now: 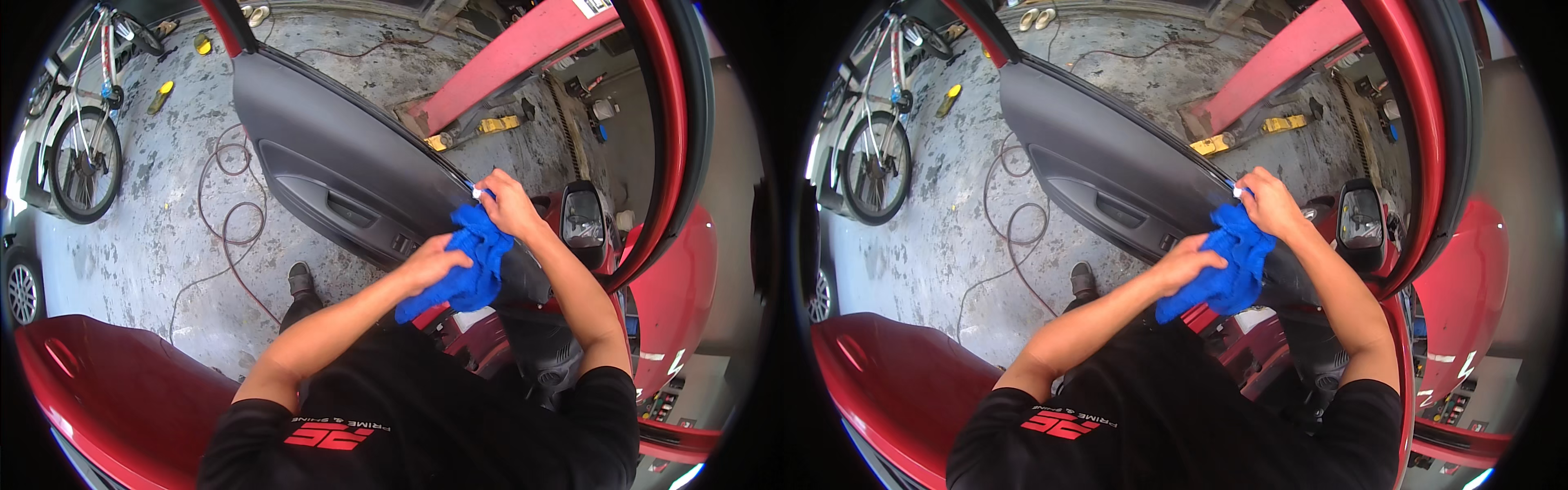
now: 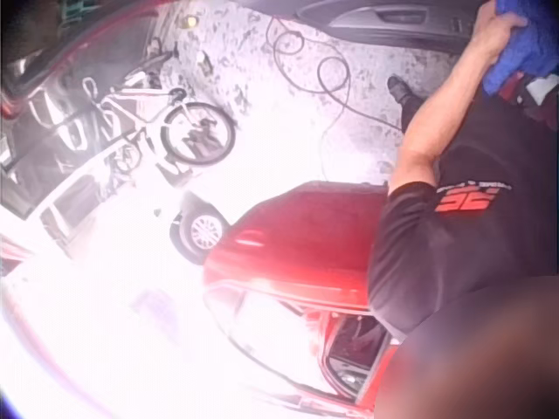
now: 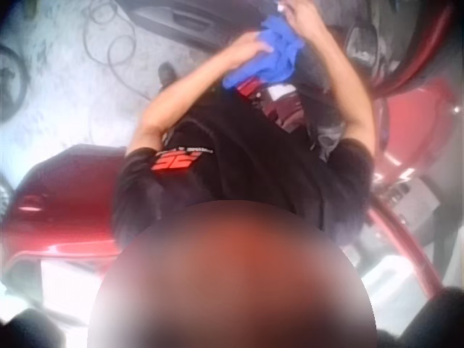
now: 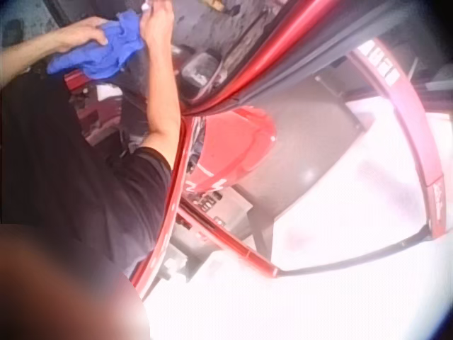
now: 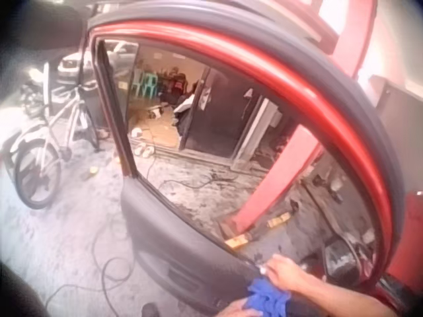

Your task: The person cleans the interior of a red car door panel using a brush and compressed air, then wipes the surface with a blue microfiber cloth. They repeatedly apply air to crevices and wipe the panel, focusing on the door frame and interior trim.

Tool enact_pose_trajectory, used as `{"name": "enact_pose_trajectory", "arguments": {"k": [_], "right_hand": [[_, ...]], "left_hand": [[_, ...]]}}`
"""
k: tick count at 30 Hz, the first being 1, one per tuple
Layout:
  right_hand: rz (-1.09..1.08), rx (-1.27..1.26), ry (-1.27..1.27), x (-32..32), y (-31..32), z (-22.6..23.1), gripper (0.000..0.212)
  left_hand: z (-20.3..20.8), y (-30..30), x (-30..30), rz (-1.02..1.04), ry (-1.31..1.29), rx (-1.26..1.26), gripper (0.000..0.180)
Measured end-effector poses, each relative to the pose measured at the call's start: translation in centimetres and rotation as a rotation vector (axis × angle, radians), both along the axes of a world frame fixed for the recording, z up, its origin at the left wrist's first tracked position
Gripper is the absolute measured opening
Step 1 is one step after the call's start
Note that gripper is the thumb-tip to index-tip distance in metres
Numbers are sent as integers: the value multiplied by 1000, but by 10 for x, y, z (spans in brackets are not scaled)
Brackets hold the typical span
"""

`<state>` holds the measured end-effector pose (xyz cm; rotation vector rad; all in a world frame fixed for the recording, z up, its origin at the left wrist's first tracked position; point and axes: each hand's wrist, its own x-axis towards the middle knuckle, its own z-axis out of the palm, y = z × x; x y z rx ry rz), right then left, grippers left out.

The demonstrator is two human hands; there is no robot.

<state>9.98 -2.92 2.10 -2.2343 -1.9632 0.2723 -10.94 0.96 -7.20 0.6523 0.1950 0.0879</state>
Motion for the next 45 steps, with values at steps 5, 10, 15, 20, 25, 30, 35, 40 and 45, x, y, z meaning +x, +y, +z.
{"name": "enact_pose_trajectory", "arguments": {"k": [5, 10, 15, 20, 25, 30, 35, 40, 45], "right_hand": [[158, 154, 31, -25, 106, -16, 15], [166, 264, 100, -42, 134, -24, 15], [-54, -85, -42, -13, 17, 6, 15], [107, 63, -47, -32, 92, -7, 15], [193, 232, 59, -79, 216, -23, 14], [128, 262, 51, -64, 143, -8, 15], [-85, -74, -31, -33, 70, 4, 13], [272, 201, 66, -68, 200, -11, 13], [334, 354, 90, -97, 279, -20, 12]], "left_hand": [[6, 24, -15, 183, 61, -11, 32], [4, 75, -26, 246, 27, -135, 34], [5, 40, -14, -90, 21, 110, 35], [9, 46, -31, 51, 44, 100, 33], [14, 120, -59, 333, 92, 16, 26], [15, 110, -48, 172, 116, 79, 27], [12, 59, -41, 8, 40, 155, 33], [22, 100, -48, 290, 126, 85, 31], [34, 151, -52, 550, 73, 43, 26]]}}
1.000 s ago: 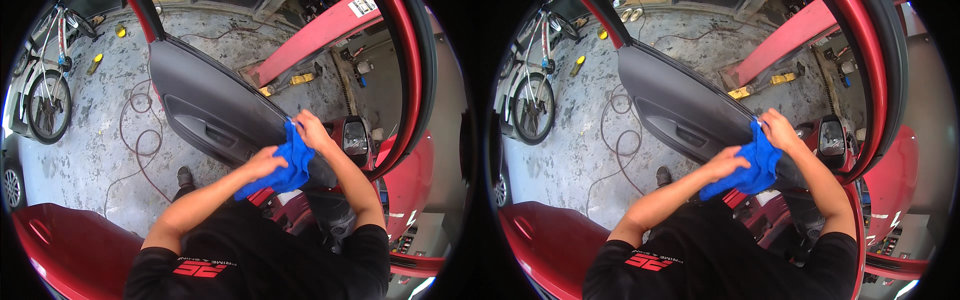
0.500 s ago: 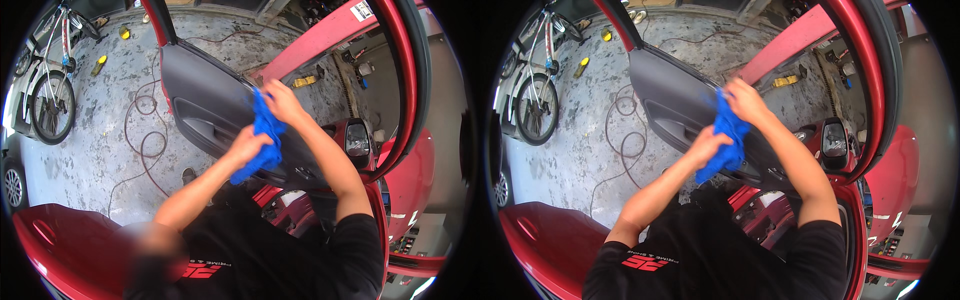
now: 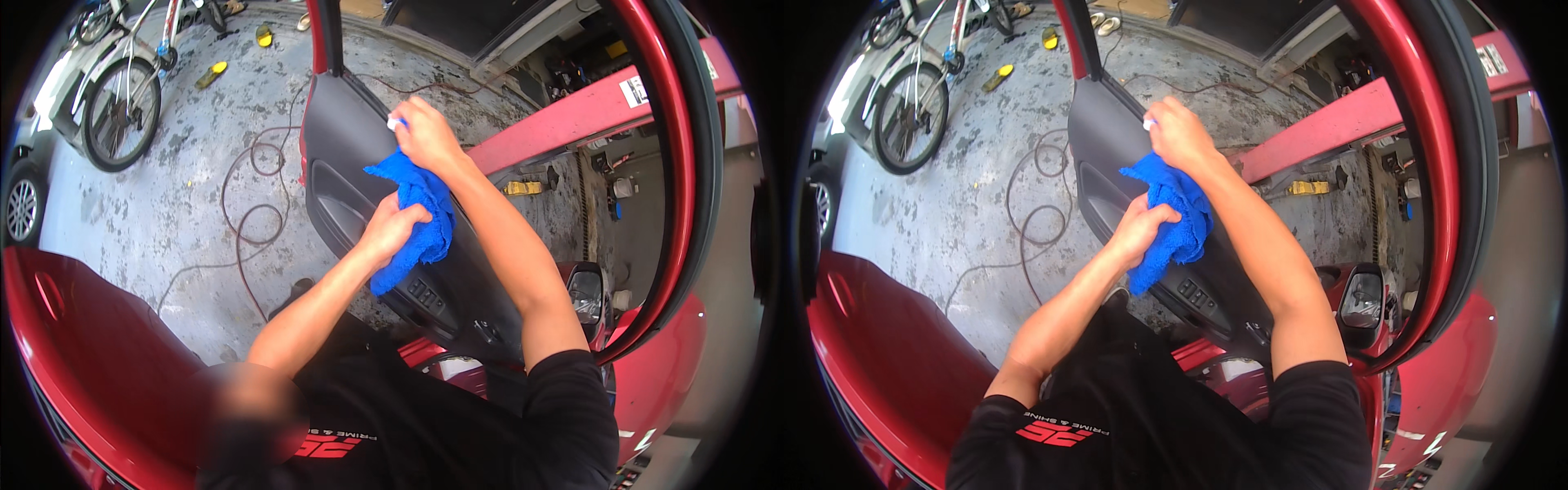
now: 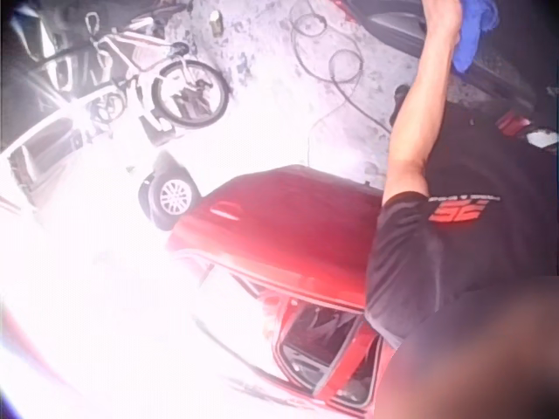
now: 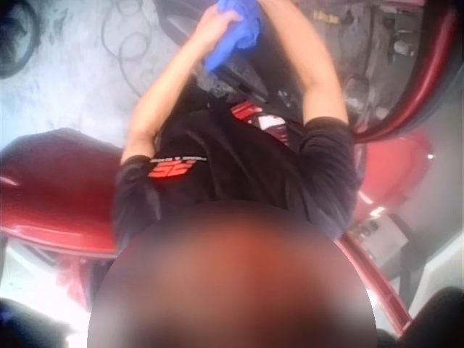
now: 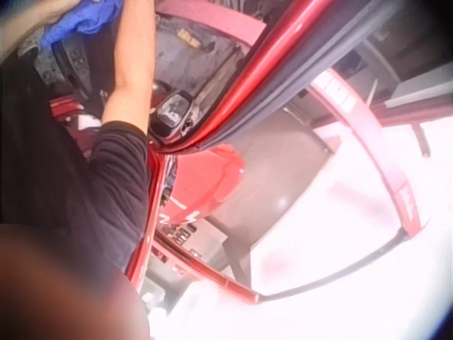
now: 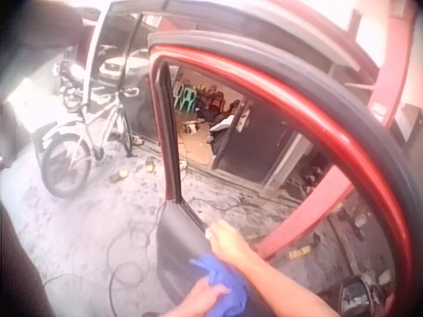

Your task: The person cleans the interior of a red car door panel using a brush and compressed air, then wipes the surface with a blue microfiber cloth. They repeatedly apply air to crevices and wipe the panel, focusing on the door frame and interior trim.

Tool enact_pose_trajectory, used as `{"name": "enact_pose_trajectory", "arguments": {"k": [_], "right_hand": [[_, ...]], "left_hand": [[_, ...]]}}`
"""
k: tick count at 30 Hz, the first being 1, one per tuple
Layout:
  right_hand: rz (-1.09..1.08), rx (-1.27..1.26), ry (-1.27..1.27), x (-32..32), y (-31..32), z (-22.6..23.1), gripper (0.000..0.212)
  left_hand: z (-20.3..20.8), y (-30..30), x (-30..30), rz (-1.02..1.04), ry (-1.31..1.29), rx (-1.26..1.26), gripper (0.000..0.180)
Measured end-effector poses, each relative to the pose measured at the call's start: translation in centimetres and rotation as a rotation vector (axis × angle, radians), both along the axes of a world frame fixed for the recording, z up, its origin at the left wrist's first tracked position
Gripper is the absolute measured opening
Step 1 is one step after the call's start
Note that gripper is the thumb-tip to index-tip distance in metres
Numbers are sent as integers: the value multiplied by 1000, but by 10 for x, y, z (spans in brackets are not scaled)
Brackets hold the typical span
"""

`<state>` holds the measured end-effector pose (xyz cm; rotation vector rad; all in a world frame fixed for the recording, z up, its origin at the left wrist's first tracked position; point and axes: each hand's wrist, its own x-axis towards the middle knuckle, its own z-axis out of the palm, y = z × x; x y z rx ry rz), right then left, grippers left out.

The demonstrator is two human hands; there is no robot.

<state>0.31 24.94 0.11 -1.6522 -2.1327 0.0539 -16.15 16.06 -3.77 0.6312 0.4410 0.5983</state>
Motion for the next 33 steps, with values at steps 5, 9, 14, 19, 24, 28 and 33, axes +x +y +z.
{"name": "enact_pose_trajectory", "arguments": {"k": [5, 9, 14, 19, 24, 28, 33], "right_hand": [[-93, -181, -85, 43, -124, 18, 14], [-257, -412, -130, 59, -177, 30, 13], [-104, -214, -110, 14, -65, 23, 16], [-71, -32, 20, -52, 88, 3, 15], [-132, -15, -30, -41, 42, 11, 14], [-291, -219, -106, -29, -19, 29, 13], [-149, -94, -83, -55, 63, 15, 13]], "left_hand": [[-7, -45, 15, -285, 10, 90, 29], [-12, -64, 13, -478, -1, 232, 30], [-3, -4, -18, -258, -31, 115, 23], [2, 86, -56, 39, -53, 36, 27], [0, 105, -62, -172, -56, 102, 31], [-3, 87, -65, -372, -15, 296, 30], [-3, 115, -75, -287, 25, 246, 26]]}}
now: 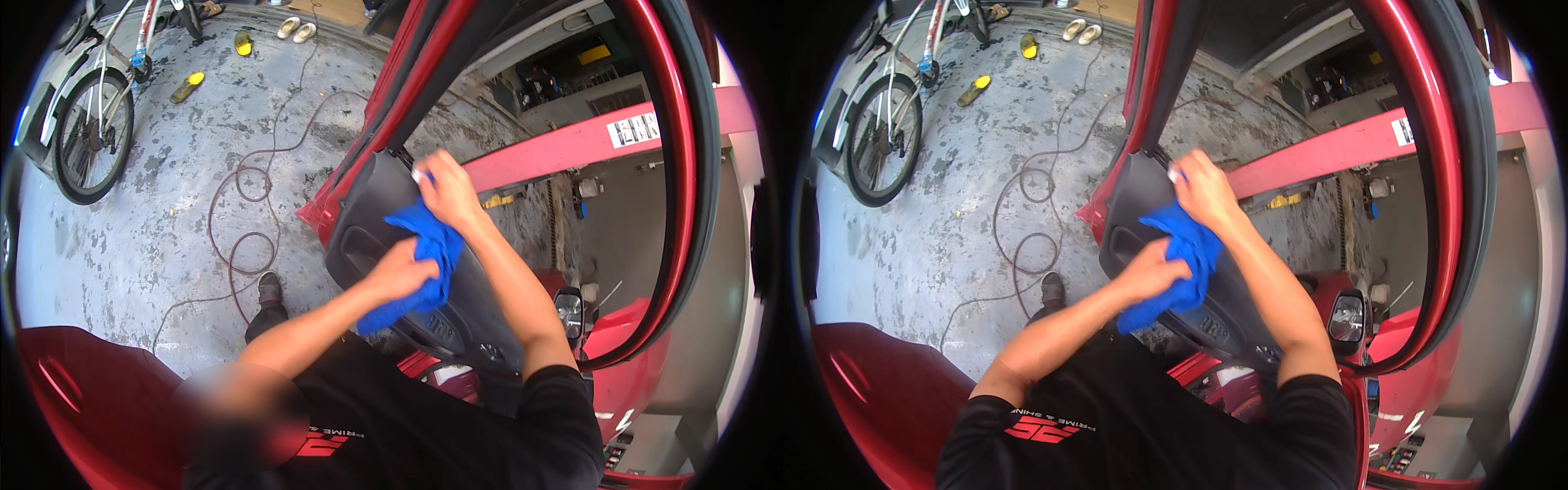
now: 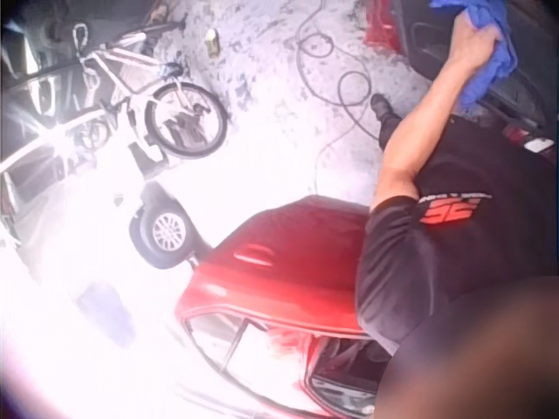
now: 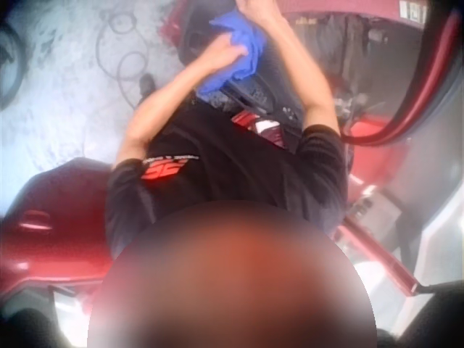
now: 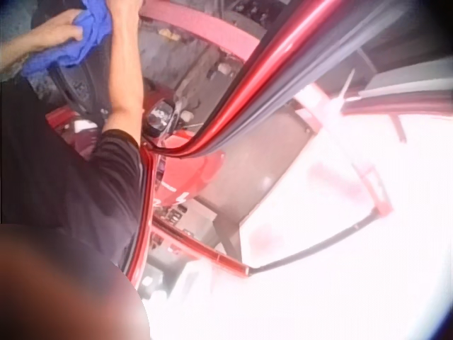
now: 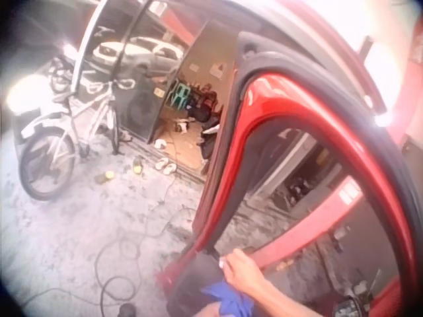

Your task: The person cleans the interior of a red car door panel using a brush and compressed air, then wipes the surface with a blue microfiber cloth. They repeatedly apply air to crevices and wipe the panel, focusing on the door frame and interior trim.

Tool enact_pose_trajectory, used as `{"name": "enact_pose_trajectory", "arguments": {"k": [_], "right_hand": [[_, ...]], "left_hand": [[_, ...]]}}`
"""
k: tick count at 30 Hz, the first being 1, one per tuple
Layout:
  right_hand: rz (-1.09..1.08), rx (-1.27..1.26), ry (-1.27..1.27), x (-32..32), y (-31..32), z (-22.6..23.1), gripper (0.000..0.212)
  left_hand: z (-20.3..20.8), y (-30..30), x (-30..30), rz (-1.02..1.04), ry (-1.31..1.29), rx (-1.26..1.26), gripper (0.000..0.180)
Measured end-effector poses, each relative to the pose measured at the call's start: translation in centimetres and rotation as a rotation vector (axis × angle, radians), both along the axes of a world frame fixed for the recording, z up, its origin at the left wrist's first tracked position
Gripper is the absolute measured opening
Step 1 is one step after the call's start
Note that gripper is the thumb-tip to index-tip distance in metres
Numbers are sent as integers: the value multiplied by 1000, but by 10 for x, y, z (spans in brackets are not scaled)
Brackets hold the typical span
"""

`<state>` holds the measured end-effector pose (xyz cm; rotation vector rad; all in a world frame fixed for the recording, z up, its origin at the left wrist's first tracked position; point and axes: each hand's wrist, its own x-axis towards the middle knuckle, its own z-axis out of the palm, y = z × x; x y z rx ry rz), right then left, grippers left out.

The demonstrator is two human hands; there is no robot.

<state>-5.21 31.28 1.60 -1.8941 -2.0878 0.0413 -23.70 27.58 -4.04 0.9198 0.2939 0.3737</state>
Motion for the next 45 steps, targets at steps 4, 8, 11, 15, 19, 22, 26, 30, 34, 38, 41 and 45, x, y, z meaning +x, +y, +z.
{"name": "enact_pose_trajectory", "arguments": {"k": [4, 8, 11, 15, 19, 22, 26, 30, 34, 38, 41, 45], "right_hand": [[13, 91, 74, -5, 19, -8, 14], [-94, -82, -64, 7, -43, 16, 14], [-153, -203, -69, 4, -41, 22, 13], [-40, -18, 30, -10, 17, 2, 14], [-75, -43, 24, -3, -5, 2, 15], [-188, -155, -35, 13, -67, 19, 16], [-254, -256, -54, 21, -90, 22, 15], [-117, -126, -54, 6, -20, -3, 10], [5, 49, 35, 3, -5, -11, 11], [-163, -83, 35, 33, -109, 7, 14], [-352, -272, -9, 52, -167, 13, 11], [-223, -201, -17, 39, -121, 3, 12]], "left_hand": [[2, 32, 0, 13, -83, -86, 26], [1, 20, -2, -143, -17, 78, 28], [-3, 8, -10, -139, -8, 160, 29], [-7, 23, -10, -26, -18, -2, 27], [-4, 33, -4, -66, 13, 1, 26], [-1, 18, -2, -249, -21, 123, 30], [6, -13, 0, -340, 8, 243, 30], [10, -1, 3, -145, 106, 163, 26], [11, 14, 17, -72, 42, 67, 21], [14, -32, 29, -295, 23, 191, 22], [12, -56, 27, -379, 76, 248, 24], [8, -38, 8, -330, 135, 210, 28]]}}
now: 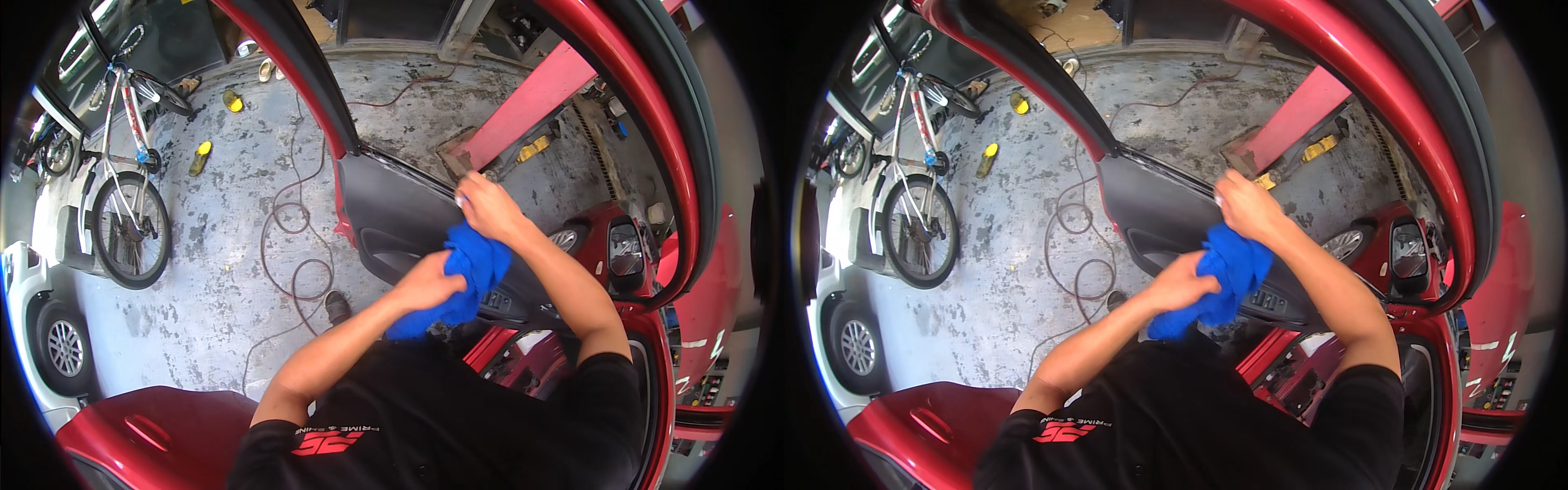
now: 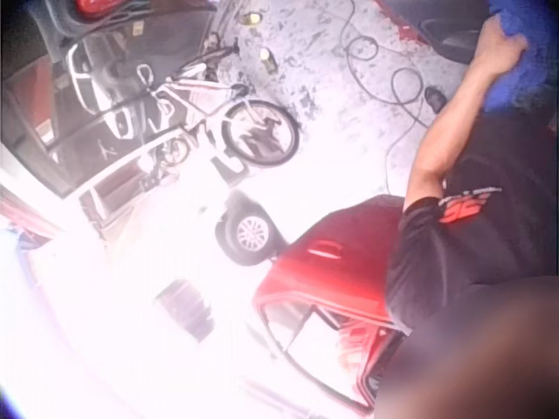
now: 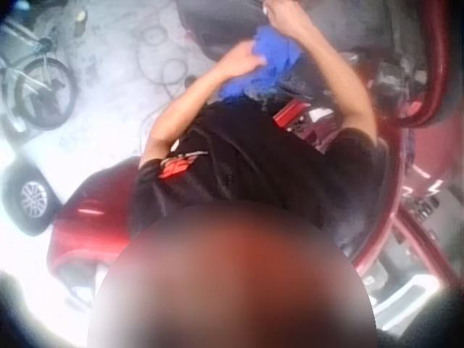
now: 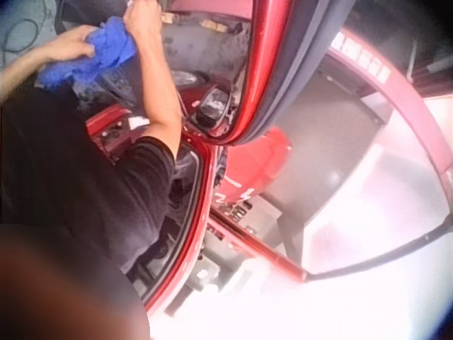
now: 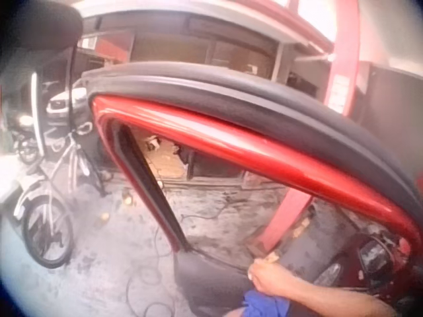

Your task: The person cleans the interior of a red car door panel using a brush and compressed air, then wipes the surface with a blue microfiber cloth. They repeatedly apply air to crevices and wipe the panel, focusing on the door frame and interior trim.

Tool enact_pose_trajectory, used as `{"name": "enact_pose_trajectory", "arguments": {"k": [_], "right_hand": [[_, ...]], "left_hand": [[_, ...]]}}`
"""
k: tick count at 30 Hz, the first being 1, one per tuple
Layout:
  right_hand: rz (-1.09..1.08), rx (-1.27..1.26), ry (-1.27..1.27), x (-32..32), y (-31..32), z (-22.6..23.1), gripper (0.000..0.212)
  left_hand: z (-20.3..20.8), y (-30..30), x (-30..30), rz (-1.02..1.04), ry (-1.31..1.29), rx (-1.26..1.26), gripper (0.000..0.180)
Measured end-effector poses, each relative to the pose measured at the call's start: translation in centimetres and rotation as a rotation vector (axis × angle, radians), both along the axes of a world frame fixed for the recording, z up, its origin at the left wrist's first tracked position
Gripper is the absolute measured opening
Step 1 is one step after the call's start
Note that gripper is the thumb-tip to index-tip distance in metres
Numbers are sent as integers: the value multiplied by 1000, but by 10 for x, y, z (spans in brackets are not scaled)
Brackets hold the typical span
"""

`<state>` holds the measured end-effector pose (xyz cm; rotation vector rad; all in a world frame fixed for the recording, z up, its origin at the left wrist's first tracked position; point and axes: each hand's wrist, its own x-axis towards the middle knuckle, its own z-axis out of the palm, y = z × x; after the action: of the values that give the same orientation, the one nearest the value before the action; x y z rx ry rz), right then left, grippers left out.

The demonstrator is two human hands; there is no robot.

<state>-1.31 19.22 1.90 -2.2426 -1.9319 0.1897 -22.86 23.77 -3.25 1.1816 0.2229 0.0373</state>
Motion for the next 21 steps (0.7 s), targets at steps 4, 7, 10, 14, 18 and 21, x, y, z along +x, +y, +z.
{"name": "enact_pose_trajectory", "arguments": {"k": [4, 7, 10, 14, 18, 21], "right_hand": [[129, 68, 35, -46, 116, -1, 12], [139, 160, 36, -66, 160, -4, 14], [94, 201, 104, -53, 124, -9, 16], [-53, 51, -26, -16, 20, -4, 15], [-297, -34, 28, 16, -76, 8, 19], [-450, 273, 508, 28, -134, 11, 21]], "left_hand": [[11, 48, -26, 263, 30, -5, 30], [23, 81, -44, 428, 45, -143, 29], [25, 84, -41, 362, 81, -94, 28], [15, 37, -11, 82, 46, 20, 27], [12, -22, 20, -151, 11, 37, 27], [20, -45, 35, -241, -52, 219, 29]]}}
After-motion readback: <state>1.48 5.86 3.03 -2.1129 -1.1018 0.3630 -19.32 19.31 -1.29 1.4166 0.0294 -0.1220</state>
